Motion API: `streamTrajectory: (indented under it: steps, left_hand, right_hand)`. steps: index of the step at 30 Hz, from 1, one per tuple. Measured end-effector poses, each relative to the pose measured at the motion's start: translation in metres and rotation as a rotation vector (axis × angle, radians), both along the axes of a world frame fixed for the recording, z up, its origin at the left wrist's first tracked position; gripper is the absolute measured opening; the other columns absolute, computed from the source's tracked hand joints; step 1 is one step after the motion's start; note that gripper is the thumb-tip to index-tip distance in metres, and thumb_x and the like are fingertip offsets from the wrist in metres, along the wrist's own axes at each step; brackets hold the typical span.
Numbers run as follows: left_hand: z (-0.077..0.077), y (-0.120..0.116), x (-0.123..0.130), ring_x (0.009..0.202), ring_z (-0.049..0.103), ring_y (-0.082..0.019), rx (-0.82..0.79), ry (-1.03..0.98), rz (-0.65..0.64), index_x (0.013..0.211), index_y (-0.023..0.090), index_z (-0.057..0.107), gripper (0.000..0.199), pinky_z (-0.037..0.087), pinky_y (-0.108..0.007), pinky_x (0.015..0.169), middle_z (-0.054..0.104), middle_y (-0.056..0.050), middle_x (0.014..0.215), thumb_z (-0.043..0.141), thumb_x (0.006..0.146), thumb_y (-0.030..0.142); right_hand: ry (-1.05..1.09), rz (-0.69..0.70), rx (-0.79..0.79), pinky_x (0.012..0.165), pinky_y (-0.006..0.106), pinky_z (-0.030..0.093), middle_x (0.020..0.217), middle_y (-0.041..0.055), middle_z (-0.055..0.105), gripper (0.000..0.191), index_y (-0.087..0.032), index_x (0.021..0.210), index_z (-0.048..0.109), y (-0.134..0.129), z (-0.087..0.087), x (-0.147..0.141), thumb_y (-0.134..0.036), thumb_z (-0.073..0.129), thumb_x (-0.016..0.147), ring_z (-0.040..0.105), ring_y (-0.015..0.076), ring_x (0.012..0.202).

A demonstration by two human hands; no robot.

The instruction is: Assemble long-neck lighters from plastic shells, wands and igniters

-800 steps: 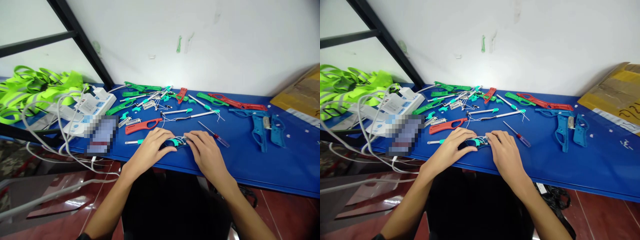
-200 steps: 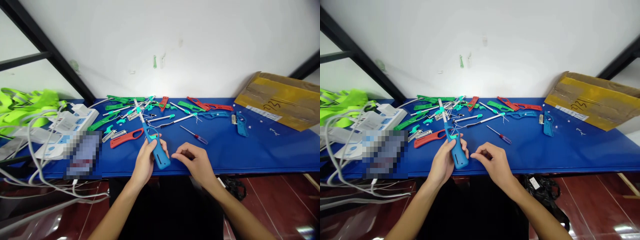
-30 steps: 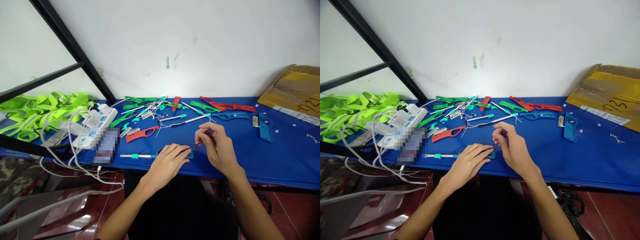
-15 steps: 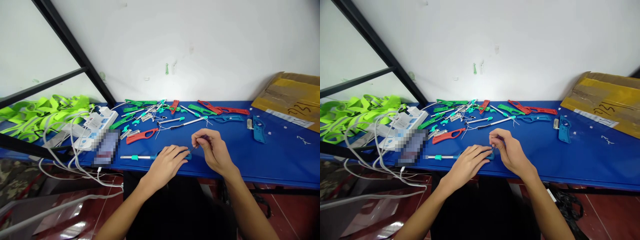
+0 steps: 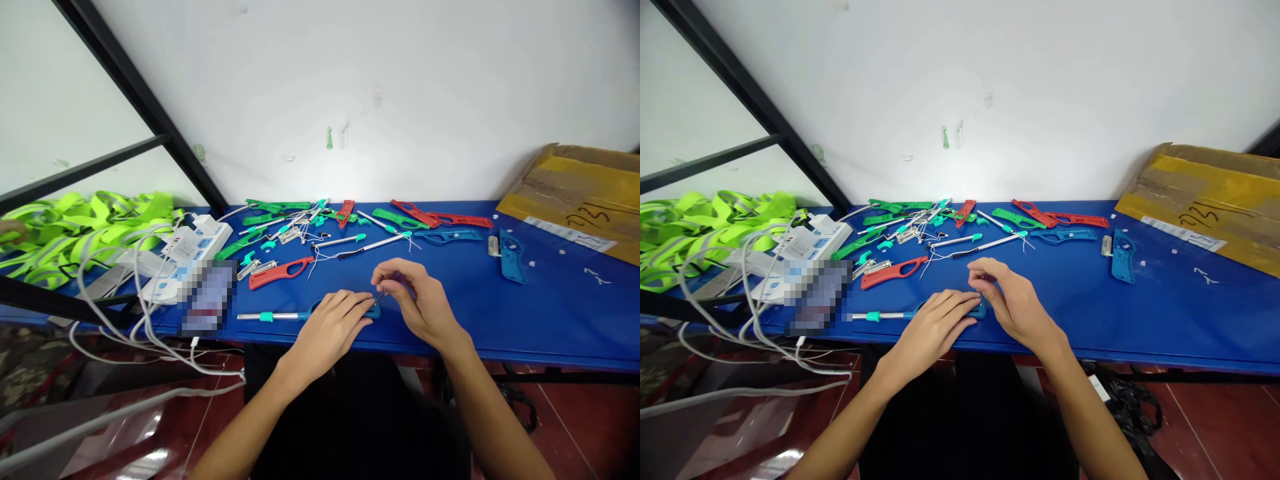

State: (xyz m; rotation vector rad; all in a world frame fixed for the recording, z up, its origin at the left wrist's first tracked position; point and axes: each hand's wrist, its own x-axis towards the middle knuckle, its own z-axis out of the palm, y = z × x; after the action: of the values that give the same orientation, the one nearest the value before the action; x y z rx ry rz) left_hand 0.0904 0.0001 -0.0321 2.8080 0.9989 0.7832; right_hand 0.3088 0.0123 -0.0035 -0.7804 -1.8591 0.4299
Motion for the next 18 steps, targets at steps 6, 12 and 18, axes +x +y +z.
streamTrajectory:
  steps: [6,12,18]
  left_hand:
    - [0.0,0.0,0.0,0.122,0.07,-0.024,-0.001,-0.005,-0.005,0.14,0.016,0.064,0.03,0.056,-0.041,0.098,0.075,-0.01,0.14,0.055,0.115,0.031]
    - [0.001,0.0,0.0,0.122,0.07,-0.025,0.001,0.017,0.0,0.143,0.017,0.062,0.033,0.057,-0.041,0.098,0.074,-0.011,0.141,0.051,0.116,0.033]
    - [0.001,0.0,0.0,0.121,0.07,-0.025,-0.006,0.022,-0.002,0.141,0.017,0.064,0.031,0.057,-0.042,0.098,0.074,-0.011,0.14,0.053,0.115,0.032]
  right_hand:
    - [0.11,0.074,-0.079,0.092,0.035,0.065,0.135,0.0072,0.074,0.04,-0.032,0.152,0.058,-0.004,0.01,-0.004,-0.02,0.044,0.116,0.077,0.0166,0.106]
    - [0.167,-0.181,0.005,0.072,0.033,0.065,0.091,0.0012,0.074,0.016,-0.027,0.116,0.077,-0.002,0.007,-0.006,-0.026,0.077,0.1,0.077,0.0178,0.077]
    - [0.166,-0.044,-0.146,0.084,0.036,0.067,0.114,0.0063,0.079,0.034,-0.029,0.143,0.07,-0.006,0.016,0.0,-0.027,0.051,0.115,0.08,0.018,0.093]
